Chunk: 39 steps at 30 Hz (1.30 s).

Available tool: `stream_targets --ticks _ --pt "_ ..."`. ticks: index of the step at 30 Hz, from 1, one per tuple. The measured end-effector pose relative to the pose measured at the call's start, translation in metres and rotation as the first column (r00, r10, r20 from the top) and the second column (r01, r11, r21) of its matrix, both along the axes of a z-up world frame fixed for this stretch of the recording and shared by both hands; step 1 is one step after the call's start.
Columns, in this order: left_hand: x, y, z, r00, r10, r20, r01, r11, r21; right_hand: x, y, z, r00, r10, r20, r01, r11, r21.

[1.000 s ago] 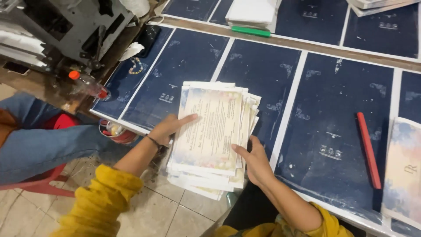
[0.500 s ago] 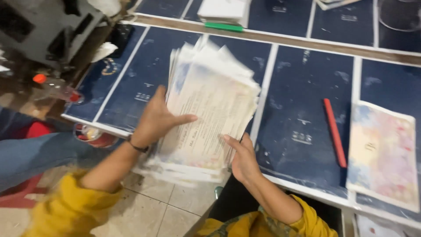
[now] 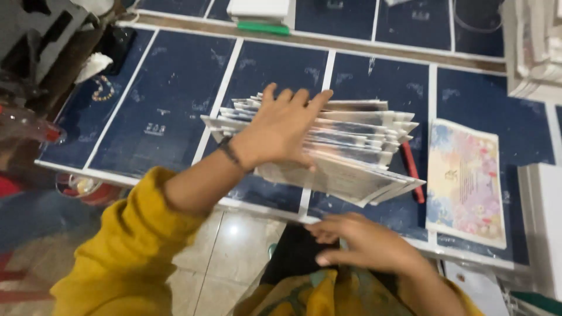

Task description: Folding and stacking printed invitation cards using a creasing tool on a work table.

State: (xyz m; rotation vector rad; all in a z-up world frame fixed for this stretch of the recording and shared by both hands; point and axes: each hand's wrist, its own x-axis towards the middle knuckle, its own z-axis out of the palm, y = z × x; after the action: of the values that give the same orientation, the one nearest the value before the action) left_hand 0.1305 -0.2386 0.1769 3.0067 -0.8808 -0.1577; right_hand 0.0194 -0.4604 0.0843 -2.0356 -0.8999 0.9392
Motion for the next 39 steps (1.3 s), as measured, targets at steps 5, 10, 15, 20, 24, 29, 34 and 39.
stream_targets --ticks 5,10,15,20,24,29,34,39 --pt "-0.012 0.006 0.009 0.991 0.0 -0.133 -0.002 1.0 -0.018 -0.012 -0.043 0.164 0.426 -0.553 0.716 0.206 0.83 0.518" --pt "-0.02 -0.018 0.021 0.968 0.035 -0.248 -0.032 0.999 0.016 0.067 0.001 0.104 0.326 -0.289 0.9 0.216 0.95 0.227" --pt "-0.025 0.027 -0.026 0.969 -0.03 0.247 0.036 0.999 -0.019 0.1 -0.011 0.066 0.449 -0.074 0.89 0.452 0.879 -0.155" --pt "-0.02 0.019 -0.008 0.997 0.054 0.056 -0.054 0.999 -0.003 0.049 0.011 0.145 0.284 -0.322 0.903 0.355 0.91 0.213" --pt "-0.013 0.023 -0.042 0.913 0.0 0.407 -0.017 0.999 0.038 0.076 0.027 0.058 0.501 0.043 0.865 0.401 0.874 -0.276" --pt "-0.014 0.028 -0.031 0.955 -0.077 0.286 0.104 0.991 -0.083 0.047 0.014 0.064 0.26 -0.259 0.93 0.243 0.95 0.196" --pt "-0.005 0.032 -0.025 0.976 -0.13 0.173 0.149 0.984 -0.1 0.034 0.024 0.026 0.191 -0.263 0.946 0.32 0.927 0.193" --pt "0.007 0.039 -0.02 0.969 -0.235 -0.076 0.225 0.967 -0.118 0.034 0.031 0.016 0.161 -0.181 0.97 0.401 0.91 0.103"
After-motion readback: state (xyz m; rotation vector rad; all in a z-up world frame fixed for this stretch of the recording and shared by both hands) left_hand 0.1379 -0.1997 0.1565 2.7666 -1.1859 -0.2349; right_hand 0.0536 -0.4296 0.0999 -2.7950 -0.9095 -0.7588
